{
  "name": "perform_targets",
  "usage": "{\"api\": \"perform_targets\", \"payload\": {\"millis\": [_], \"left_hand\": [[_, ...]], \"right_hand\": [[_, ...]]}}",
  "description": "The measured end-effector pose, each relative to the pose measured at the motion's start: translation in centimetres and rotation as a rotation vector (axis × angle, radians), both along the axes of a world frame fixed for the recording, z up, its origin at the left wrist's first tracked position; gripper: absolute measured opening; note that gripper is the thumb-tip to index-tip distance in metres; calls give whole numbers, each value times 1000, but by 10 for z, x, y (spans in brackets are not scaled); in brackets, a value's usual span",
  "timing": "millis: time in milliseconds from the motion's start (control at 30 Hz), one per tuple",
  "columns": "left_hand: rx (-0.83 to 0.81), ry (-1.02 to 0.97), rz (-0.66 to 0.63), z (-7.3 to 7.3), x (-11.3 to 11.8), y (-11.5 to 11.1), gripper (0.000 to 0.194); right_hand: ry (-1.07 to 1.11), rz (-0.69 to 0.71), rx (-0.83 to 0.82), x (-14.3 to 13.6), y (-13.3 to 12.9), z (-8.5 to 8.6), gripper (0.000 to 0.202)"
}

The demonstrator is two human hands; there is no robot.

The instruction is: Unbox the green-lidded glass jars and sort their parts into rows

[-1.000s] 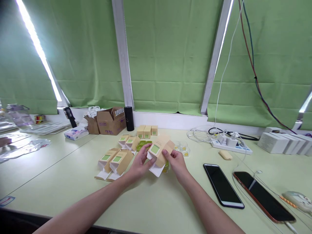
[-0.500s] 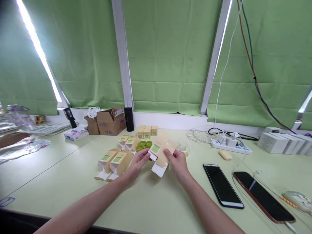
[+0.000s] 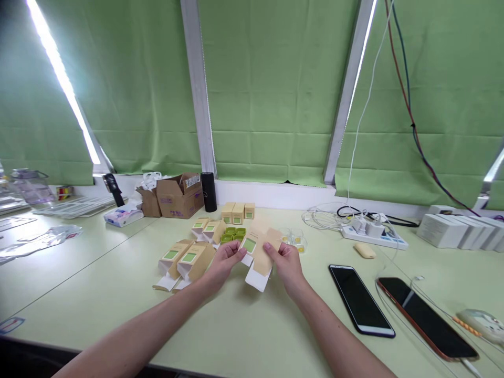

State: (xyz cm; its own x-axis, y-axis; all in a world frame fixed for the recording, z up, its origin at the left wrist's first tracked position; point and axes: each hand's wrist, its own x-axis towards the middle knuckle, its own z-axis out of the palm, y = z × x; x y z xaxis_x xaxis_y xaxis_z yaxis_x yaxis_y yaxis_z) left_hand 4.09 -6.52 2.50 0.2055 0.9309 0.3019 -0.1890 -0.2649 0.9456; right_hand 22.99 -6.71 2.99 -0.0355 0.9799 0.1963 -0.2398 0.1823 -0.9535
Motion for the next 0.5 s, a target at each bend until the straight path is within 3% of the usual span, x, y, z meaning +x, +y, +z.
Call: {"api": "perform_targets", "payload": {"millis": [300, 500], "left_hand": [[42, 50, 31, 8, 0, -7, 44], [226, 161, 218, 10, -6, -5, 39]], "right_hand": [[-41, -39, 25, 0, 1, -3, 58], [-51, -18, 122, 0, -2, 1, 54]]}}
